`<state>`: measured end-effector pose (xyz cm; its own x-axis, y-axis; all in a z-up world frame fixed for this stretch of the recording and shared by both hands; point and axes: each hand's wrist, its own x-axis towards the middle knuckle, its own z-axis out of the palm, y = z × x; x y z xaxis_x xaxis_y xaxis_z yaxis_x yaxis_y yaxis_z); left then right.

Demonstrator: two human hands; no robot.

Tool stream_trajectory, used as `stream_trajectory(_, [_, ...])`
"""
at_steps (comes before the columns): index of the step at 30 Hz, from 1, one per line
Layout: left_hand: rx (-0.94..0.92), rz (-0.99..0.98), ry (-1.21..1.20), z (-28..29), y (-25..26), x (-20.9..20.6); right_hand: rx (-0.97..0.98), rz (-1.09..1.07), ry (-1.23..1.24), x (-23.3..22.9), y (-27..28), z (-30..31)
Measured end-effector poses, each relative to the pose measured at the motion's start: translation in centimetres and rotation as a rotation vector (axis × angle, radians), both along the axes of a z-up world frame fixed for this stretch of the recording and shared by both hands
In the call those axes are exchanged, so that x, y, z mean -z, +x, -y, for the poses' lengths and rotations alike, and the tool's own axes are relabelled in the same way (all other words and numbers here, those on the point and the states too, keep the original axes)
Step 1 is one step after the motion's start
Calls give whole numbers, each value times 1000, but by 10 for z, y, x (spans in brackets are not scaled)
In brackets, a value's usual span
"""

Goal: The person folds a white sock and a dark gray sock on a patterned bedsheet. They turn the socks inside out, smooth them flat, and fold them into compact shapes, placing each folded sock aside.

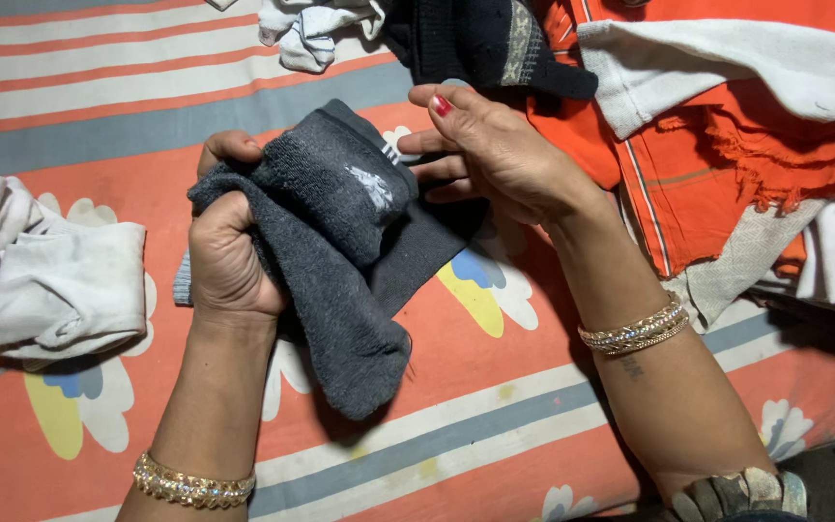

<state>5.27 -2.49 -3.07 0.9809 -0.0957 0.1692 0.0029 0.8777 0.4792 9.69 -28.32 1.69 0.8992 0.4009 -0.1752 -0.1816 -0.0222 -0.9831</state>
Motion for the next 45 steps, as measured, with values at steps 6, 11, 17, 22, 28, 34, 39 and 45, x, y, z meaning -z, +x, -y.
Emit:
stream_trajectory(6, [-7, -17, 41, 0, 0, 0, -137, -14, 85, 7, -3, -11])
stream_trajectory(11, [-329, -30, 309, -7, 14, -1, 56, 110, 50, 7, 9, 7])
stream_trajectory(17, [-627, 219, 737, -5, 2, -4, 120, 71, 292, 8, 12, 13])
stream_trajectory(22, [-238, 191, 847, 26, -15, -7, -100, 125, 50, 14, -2, -12])
stream_trajectory(28, [-162, 148, 836, 36, -14, -8, -248, 186, 18, 13, -5, -21])
stream_trajectory(34, [-160, 140, 828, 33, -16, -5, -283, 273, -14, 10, -8, -21])
stream_trajectory(39, [-227, 174, 868, 35, -16, -6, -147, 292, -52, 9, -9, -24])
stream_trajectory(45, [-96, 113, 458, 37, -16, -5, 86, 499, -135, 13, -7, -27])
